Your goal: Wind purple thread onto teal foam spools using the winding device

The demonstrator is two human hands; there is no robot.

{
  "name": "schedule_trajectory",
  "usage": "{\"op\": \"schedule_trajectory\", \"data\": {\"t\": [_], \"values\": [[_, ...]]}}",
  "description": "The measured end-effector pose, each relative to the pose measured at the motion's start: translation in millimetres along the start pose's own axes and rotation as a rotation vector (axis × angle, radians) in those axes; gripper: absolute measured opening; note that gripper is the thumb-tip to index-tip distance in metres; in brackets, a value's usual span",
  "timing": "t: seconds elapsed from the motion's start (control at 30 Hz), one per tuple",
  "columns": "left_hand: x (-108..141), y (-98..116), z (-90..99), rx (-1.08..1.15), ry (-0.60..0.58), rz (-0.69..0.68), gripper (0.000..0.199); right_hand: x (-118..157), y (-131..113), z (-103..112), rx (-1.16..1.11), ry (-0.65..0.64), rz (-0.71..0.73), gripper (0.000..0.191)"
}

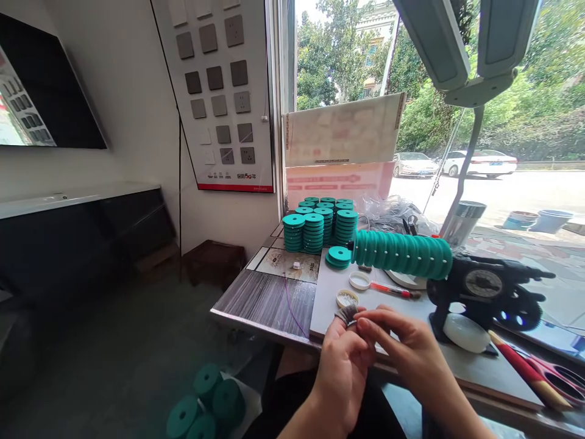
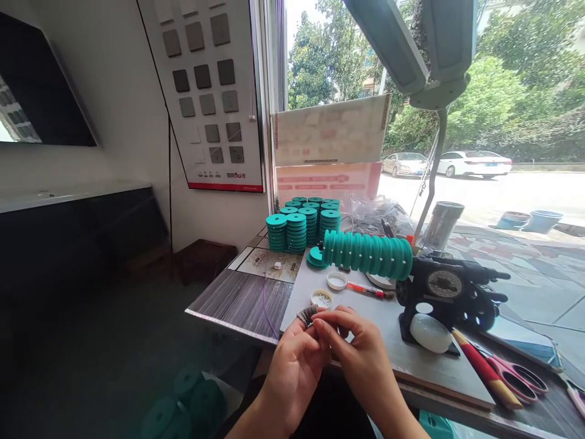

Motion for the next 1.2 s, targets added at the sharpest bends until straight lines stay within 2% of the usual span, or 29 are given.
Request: {"op": "schedule_trajectory", "data": {"t": [0.1,0.23,0.43,0.57,0.7,0.83,0.93,1.0,1.1,1.13,1.2], "values": [[-3,2,3.2,-0.03,0.028,-0.018,0.036,-2,-4,6,0.057,0.024,0.014,0.04],[-7,8,7.8,-0.297,0.034,-0.041,0.023,-7,-29,10,0.266,-0.031,0.143,0.036],[-9,22,-5.7,-0.565,-0.101,-0.081,0.027,-14,-67,-8,0.645,-0.343,0.359,0.033],[-13,27,-9.4,-0.68,-0.16,-0.111,0.029,-13,-67,-27,0.867,-0.598,0.47,0.029],[-20,25,-0.6,-0.803,-0.143,-0.121,0.026,-9,-57,-42,1.046,-0.691,0.58,0.025],[-23,28,1.5,-0.807,-0.107,-0.187,0.025,-8,-53,-46,1.182,-0.659,0.621,0.024],[-25,33,-8.4,-0.749,-0.091,-0.234,0.024,-28,-66,-29,1.102,-0.631,0.517,0.017],[-31,39,-16.9,-0.654,-0.047,-0.273,0.022,-57,-85,-4,0.967,-0.511,0.418,0.015],[-46,49,-26.4,-0.499,0.083,-0.345,0.019,-101,-112,46,0.791,-0.156,0.375,0.031],[-53,51,-30.0,-0.464,0.117,-0.37,0.019,-109,-114,57,0.756,-0.083,0.373,0.035],[-65,52,-37.9,-0.419,0.158,-0.415,0.019,-119,-108,64,0.712,-0.039,0.37,0.04]]}}
Point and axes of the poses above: each hand's wrist, its own x-axis away from the middle knuckle, its own z-axis out of the back of the hand, y = z × x, the point moved 10 cm from there along -x, towards the middle knuckle, and after that the axes turned 10 degrees about -x, right-handed, at the moved point
